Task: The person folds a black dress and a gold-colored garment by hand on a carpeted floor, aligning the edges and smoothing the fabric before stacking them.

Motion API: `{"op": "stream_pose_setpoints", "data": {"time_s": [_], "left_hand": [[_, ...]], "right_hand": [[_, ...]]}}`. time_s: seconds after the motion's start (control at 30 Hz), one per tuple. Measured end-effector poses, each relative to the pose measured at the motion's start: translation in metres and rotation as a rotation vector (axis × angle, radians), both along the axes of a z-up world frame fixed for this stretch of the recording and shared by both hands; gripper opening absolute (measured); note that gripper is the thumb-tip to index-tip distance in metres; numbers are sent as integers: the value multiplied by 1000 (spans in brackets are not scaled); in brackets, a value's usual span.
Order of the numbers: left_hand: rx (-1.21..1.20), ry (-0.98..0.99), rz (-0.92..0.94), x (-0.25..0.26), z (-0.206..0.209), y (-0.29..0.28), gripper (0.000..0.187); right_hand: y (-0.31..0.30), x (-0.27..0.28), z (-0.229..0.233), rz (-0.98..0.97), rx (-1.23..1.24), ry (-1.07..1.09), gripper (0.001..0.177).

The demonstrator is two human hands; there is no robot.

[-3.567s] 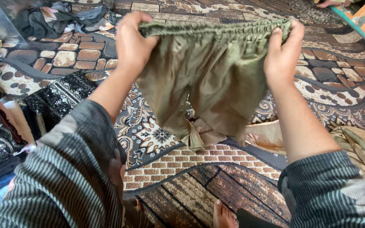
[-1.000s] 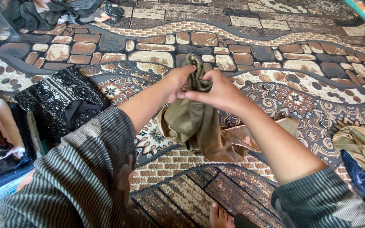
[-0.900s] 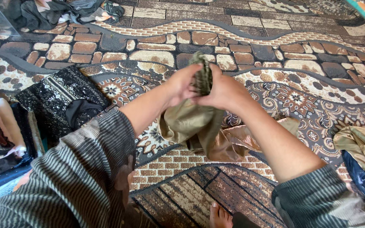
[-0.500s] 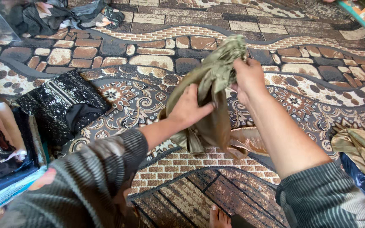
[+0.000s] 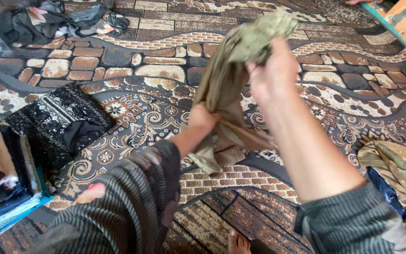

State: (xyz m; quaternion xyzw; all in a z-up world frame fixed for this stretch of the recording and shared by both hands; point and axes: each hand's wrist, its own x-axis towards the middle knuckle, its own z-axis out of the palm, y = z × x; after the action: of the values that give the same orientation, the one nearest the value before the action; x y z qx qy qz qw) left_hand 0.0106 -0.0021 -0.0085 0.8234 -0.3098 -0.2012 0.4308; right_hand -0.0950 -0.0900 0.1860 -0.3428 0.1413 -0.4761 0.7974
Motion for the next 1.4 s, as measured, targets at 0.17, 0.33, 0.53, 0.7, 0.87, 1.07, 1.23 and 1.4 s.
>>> {"op": "stream_pose_setpoints", "data": {"time_s": [0.17, 0.33, 0.53, 0.7, 0.87, 1.07, 1.23, 1.4], "left_hand": [[-65, -127, 207, 66, -10, 1, 53], [-656, -676, 639, 151, 103, 38, 24], [-235, -1173, -197, 110, 156, 99, 38], [-130, -1339, -312, 90, 92, 89, 18], [454, -971, -364, 66, -57, 93, 26], [397, -436, -227, 33, -171, 42, 26], [-385, -516, 56, 36, -133, -12, 35], [-243, -743, -212, 6, -127, 3, 29]], "right_hand": [[-29, -29, 30, -39, -117, -87, 26], [-69, -87, 36, -265, -136, -8, 34], [-84, -198, 29, -314, -458, 136, 35], [-94, -295, -72, -475, -380, 322, 29], [-150, -437, -236, -533, -19, 459, 38], [-189, -487, -386, -611, 517, 973, 21], [-171, -464, -348, -445, 219, 830, 27], [-194, -522, -305, -526, -76, 609, 45]]}}
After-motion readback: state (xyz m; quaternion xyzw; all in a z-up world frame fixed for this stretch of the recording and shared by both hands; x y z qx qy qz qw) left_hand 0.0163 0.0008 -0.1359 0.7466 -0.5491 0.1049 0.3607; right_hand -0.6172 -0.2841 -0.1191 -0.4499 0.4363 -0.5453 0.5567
